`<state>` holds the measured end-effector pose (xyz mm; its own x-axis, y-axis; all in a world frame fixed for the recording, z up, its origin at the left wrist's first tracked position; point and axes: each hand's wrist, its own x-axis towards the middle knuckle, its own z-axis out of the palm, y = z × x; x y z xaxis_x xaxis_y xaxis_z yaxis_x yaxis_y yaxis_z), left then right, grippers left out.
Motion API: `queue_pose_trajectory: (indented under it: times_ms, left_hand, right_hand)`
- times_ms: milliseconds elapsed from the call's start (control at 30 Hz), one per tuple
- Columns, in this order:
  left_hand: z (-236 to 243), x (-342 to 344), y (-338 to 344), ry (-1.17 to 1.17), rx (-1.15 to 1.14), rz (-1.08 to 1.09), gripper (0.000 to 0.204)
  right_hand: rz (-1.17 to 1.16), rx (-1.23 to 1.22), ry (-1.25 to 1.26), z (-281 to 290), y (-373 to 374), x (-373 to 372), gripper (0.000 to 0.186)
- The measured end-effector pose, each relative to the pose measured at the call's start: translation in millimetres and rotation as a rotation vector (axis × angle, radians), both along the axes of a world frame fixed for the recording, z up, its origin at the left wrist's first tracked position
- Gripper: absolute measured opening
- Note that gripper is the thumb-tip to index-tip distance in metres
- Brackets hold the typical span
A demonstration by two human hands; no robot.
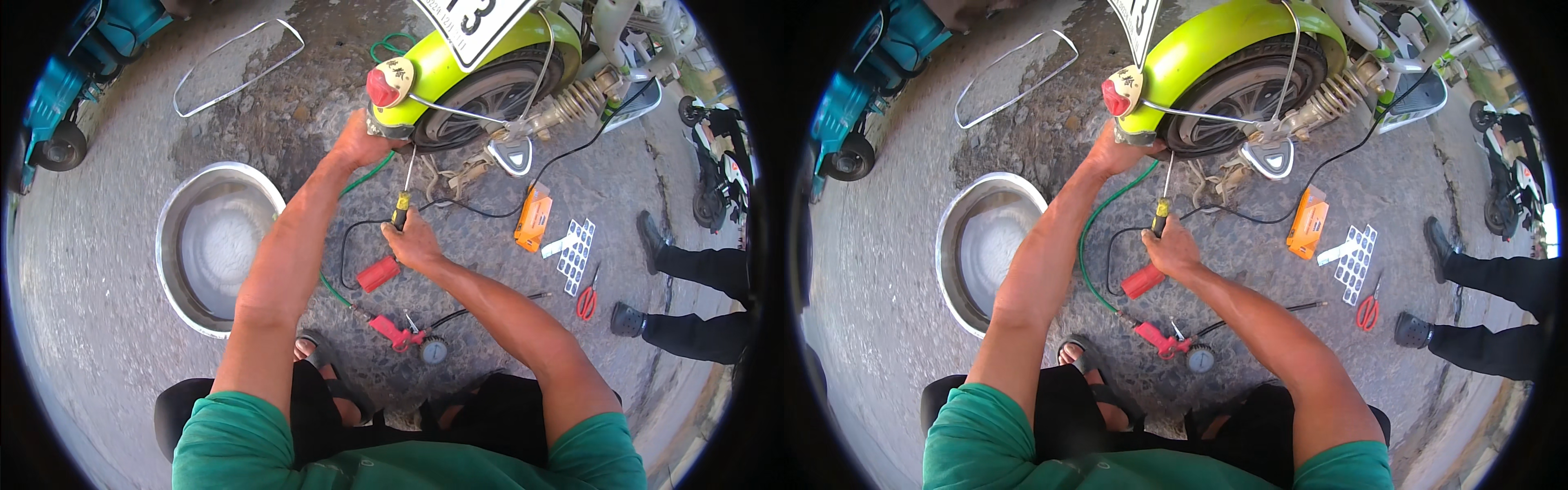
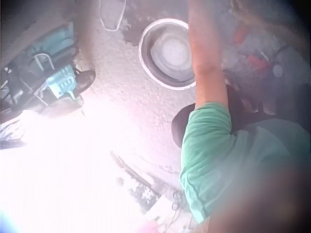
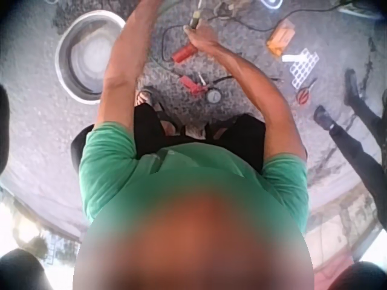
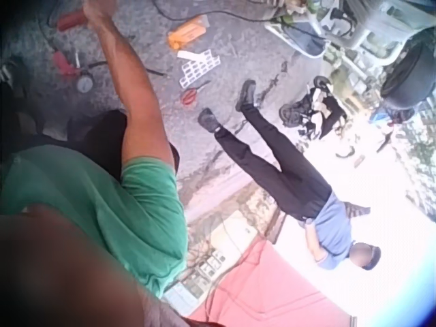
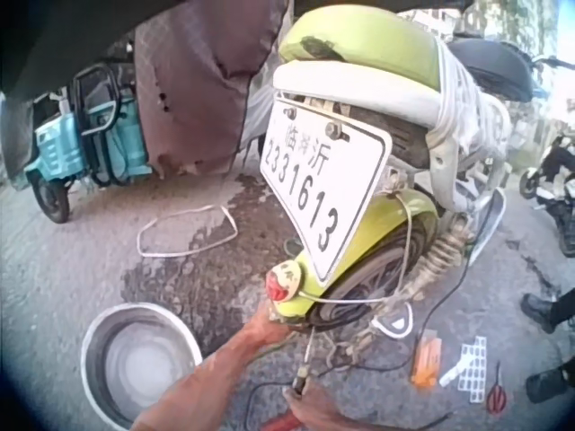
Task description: The person uses a screwdriver to pry and adjust the scooter tire bead, then connects an air hose to inflate the tire. The person works on the rear tire of a green scooter, using tools and an air hose to seat the tire and inflate it.
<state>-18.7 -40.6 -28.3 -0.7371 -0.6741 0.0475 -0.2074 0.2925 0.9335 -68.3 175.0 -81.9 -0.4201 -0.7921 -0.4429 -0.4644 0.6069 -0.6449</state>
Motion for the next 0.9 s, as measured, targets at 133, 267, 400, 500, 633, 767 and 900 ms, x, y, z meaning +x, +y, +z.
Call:
queue_pose_trajectory:
  times_ms: [133,267,400,500,633,767,900]
  left_hand:
    - [5,1,-11,-0.008,-0.146,-0.040,0.046]
    - [13,1,-3,0.014,-0.155,-0.031,0.049]
    - [15,4,7,-0.003,-0.067,0.016,0.047]
    - [16,5,20,0.057,0.035,0.052,0.044]
    - [13,5,34,0.157,0.008,0.079,0.051]
    - [6,5,36,0.235,0.074,0.065,0.058]
    - [8,-3,39,0.359,0.135,0.084,0.058]
  right_hand:
    - [0.026,-0.026,-0.004,9,0,-1,0.054]
    - [0.002,-0.030,-0.090,23,5,-4,0.050]
    - [-0.009,-0.071,-0.162,23,17,-15,0.046]
    - [0.039,-0.064,-0.117,28,21,-23,0.045]
    - [0.073,-0.142,-0.304,42,23,-25,0.036]
    - [0.041,-0.167,-0.516,62,27,-31,0.027]
    - [-0.014,-0.164,-0.651,79,31,-33,0.027]
